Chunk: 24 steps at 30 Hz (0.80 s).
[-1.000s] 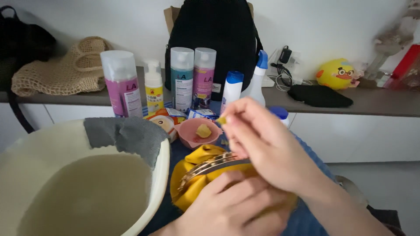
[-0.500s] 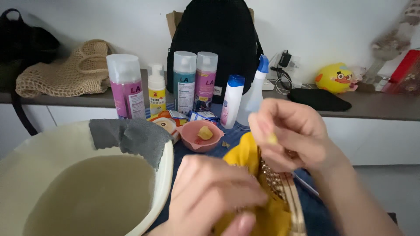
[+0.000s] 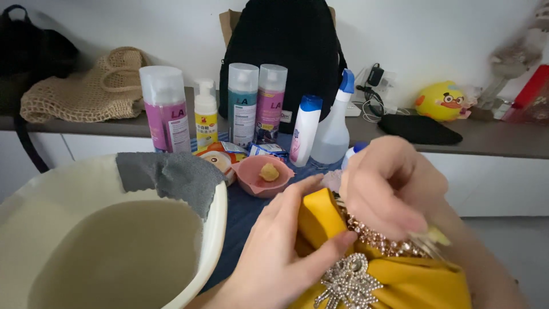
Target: Inspecting a yellow purse by opening and closing its decorative clasp and checking the interior
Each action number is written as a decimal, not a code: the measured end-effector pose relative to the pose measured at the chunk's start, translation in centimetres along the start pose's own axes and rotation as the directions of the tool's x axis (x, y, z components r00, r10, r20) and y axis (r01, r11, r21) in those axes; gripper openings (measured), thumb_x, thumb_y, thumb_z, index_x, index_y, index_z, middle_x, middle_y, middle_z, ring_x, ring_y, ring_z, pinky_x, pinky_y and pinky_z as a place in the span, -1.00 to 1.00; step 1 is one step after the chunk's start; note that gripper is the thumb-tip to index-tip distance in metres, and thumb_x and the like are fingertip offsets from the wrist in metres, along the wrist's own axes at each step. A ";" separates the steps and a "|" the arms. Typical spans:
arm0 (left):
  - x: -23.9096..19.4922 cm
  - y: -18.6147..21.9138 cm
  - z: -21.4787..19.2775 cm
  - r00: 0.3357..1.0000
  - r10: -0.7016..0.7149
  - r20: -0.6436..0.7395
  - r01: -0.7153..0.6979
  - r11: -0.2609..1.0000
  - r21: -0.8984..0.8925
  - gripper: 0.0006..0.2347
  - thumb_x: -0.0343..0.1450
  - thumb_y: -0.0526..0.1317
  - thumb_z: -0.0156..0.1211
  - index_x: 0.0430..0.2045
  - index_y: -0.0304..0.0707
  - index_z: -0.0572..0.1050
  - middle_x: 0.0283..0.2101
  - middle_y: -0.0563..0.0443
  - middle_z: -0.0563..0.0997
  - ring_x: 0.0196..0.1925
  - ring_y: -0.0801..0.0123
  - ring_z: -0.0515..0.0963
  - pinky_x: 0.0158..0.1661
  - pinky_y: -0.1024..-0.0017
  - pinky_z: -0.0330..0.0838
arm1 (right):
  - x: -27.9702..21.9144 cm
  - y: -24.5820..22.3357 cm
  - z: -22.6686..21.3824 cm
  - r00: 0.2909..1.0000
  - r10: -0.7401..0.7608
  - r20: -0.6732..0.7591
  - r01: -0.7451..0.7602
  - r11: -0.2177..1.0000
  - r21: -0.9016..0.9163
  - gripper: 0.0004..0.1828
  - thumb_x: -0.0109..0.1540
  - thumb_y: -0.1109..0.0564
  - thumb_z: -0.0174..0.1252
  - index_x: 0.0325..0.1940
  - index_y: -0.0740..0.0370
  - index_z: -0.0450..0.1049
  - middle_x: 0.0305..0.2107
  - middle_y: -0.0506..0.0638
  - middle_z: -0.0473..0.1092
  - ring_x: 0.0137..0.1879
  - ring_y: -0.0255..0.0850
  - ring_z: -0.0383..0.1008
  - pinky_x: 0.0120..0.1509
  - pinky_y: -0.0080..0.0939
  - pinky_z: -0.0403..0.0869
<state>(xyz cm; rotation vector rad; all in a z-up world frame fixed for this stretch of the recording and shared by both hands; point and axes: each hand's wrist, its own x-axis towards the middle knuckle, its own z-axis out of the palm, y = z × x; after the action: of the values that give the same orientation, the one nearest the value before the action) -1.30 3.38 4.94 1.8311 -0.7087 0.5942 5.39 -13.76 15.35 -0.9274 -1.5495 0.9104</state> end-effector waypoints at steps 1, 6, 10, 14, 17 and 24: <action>0.0 0.2 0.1 1.000 -0.002 0.013 0.002 1.000 -0.023 -0.43 0.35 0.10 0.21 0.18 -0.25 0.36 0.18 -0.09 0.61 0.20 0.17 0.59 0.14 0.27 0.38 | -0.2 0.1 0.0 1.000 0.026 0.005 -0.026 1.000 0.011 -0.80 0.36 0.19 0.15 -0.38 0.16 0.48 -0.55 -0.05 0.44 -0.66 -0.26 0.25 -0.61 -0.26 0.20; -0.3 0.2 0.7 0.997 0.076 0.017 -0.075 0.996 -0.047 -0.59 0.36 0.07 0.28 -0.07 -0.18 0.41 -0.09 0.05 0.58 -0.01 0.31 0.59 0.02 0.41 0.41 | -1.6 -0.5 0.5 0.999 0.051 -0.019 -0.051 0.999 0.010 -0.75 0.38 0.14 0.13 -0.40 0.20 0.45 -0.59 -0.03 0.42 -0.66 -0.21 0.30 -0.61 -0.24 0.30; -0.7 -0.4 1.6 0.965 0.244 -0.101 -0.242 0.970 0.032 -0.66 0.37 -0.04 0.35 -0.16 -0.29 0.45 -0.07 -0.07 0.54 0.00 0.23 0.53 0.12 0.36 0.37 | -1.2 -1.6 5.3 0.894 -0.104 -0.435 0.016 0.979 -0.201 -0.77 0.30 0.22 0.11 -0.48 0.15 0.39 -0.67 -0.16 0.41 -0.63 -0.40 0.28 -0.52 -0.42 0.29; -0.9 -0.4 1.7 0.935 0.329 -0.134 -0.318 0.943 0.096 -0.71 0.38 -0.05 0.37 -0.27 -0.24 0.45 -0.15 0.01 0.57 -0.07 0.22 0.51 0.02 0.32 0.37 | -4.3 -3.9 4.9 0.931 -0.075 -0.357 -0.181 0.755 -0.630 -0.84 0.39 0.24 -0.10 -0.24 0.13 0.36 -0.51 -0.14 0.48 -0.50 -0.43 0.46 -0.40 -0.44 0.45; -1.2 -0.6 2.0 0.929 0.342 -0.144 -0.333 0.939 0.085 -0.72 0.35 -0.11 0.44 -0.36 -0.26 0.44 -0.25 0.04 0.55 -0.11 0.20 0.54 -0.06 0.34 0.45 | -5.9 -3.1 8.2 0.673 -0.310 -0.671 -0.600 0.302 -0.741 -0.86 0.37 0.23 -0.07 -0.15 0.20 0.42 -0.57 -0.07 0.45 -0.50 -0.35 0.56 -0.40 -0.46 0.62; -1.9 -0.9 2.0 0.896 0.432 -0.104 -0.414 0.897 0.155 -0.84 0.47 -0.17 0.27 -0.39 -0.17 0.42 -0.24 0.13 0.54 -0.20 0.26 0.49 -0.16 0.33 0.24 | -3.2 2.4 14.3 0.140 -0.620 -0.772 -0.949 0.139 -0.283 -0.92 0.26 0.31 0.13 -0.16 0.29 0.48 -0.40 0.09 0.56 -0.27 -0.19 0.61 -0.12 -0.27 0.57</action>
<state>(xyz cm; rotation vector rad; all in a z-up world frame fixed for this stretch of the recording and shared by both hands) -1.88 2.08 2.39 1.7382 -1.0069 1.0633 -8.03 -16.87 9.85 -2.2738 -0.2749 -1.0178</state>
